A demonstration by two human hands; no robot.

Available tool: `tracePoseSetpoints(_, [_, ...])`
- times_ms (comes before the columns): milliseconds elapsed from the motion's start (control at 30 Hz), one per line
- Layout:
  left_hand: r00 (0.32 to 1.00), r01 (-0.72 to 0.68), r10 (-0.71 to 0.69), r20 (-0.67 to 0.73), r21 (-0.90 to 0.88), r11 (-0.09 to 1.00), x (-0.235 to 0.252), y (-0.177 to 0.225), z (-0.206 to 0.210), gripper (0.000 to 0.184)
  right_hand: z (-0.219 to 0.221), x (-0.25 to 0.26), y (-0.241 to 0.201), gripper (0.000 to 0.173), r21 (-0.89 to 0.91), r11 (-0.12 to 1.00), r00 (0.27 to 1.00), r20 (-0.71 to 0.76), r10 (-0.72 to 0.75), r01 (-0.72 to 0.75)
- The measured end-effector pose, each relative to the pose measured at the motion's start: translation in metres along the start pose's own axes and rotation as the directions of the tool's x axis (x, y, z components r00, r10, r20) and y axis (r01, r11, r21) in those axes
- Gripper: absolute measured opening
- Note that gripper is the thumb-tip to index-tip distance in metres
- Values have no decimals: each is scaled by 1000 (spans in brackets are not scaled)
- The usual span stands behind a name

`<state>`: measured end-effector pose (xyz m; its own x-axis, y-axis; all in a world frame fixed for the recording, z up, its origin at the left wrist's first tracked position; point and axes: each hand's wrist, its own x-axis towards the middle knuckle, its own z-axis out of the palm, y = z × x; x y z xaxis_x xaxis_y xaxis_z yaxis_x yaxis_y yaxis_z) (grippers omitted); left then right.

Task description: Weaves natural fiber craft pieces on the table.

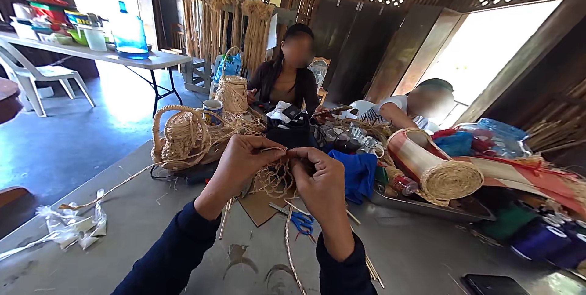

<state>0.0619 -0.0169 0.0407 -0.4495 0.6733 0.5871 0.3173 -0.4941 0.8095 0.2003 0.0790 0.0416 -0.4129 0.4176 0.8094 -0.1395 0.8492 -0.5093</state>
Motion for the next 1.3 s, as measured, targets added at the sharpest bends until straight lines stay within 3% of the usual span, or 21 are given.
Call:
tracePoseSetpoints(233, [999,-19,15,-52,-82,996,-1,-1,7,17,0,1,-1,8,41,998,999,8,43,-43])
tracePoseSetpoints(400, [998,-40,40,-45,-18,999,0,-3,5,13,1,0,-2,8,-25,1000,1000,-30,9,-10])
tracePoseSetpoints(733, [990,76,-80,-119,-41,996,0,1,8,14,8,-3,-2,10,-81,993,993,-72,-96,90])
tracePoseSetpoints(1067, [989,86,-95,-118,-74,994,-2,1,10,14,7,-1,3,9,41,995,995,-37,-89,90])
tracePoseSetpoints(1300, [988,85,-85,-127,0,996,-1,0,9,11,7,0,5,9,1,998,998,-12,-56,56])
